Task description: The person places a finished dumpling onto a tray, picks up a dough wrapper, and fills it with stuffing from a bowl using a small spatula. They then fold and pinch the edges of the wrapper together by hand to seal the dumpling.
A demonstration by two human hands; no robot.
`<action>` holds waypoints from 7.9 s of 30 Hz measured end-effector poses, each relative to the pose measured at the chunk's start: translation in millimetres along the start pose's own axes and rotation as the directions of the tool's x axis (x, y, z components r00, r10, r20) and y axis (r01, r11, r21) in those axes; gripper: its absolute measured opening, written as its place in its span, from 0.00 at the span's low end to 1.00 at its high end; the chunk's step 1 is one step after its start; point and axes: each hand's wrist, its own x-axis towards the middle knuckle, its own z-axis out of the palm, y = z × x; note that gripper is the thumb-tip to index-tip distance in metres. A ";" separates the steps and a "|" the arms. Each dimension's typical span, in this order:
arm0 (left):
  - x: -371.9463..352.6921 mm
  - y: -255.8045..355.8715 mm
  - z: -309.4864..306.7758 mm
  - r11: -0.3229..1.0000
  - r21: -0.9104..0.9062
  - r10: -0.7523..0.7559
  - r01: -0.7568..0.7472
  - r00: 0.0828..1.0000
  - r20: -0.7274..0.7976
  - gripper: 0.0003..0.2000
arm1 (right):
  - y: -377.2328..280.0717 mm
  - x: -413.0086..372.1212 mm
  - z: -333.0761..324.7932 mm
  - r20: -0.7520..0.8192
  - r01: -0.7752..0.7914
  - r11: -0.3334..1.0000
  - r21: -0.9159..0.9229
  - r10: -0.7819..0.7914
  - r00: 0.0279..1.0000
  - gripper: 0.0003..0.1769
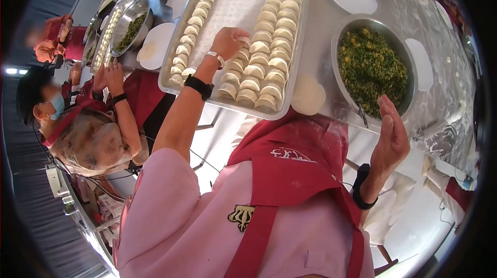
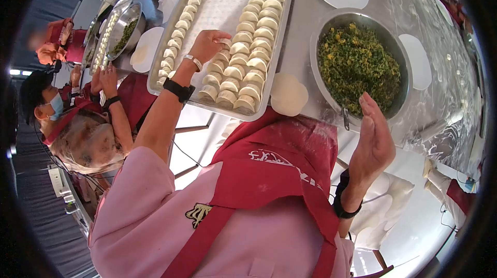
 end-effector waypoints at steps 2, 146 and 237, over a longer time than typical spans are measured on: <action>-0.5 -1.1 1.2 0.991 0.117 0.067 -0.062 0.997 -0.033 0.15 | 1.2 -0.7 -0.3 0.001 -0.003 1.000 0.001 0.003 1.000 0.12; -160.6 162.5 80.4 -0.062 -0.819 0.190 0.570 0.812 0.551 0.19 | 24.1 -13.6 -5.2 0.252 0.297 0.861 -0.413 -0.206 0.946 0.22; -88.1 217.6 123.6 -0.269 -0.842 0.274 0.467 0.876 0.398 0.21 | 23.4 31.9 -11.7 -0.062 -0.313 0.812 0.492 0.391 0.918 0.14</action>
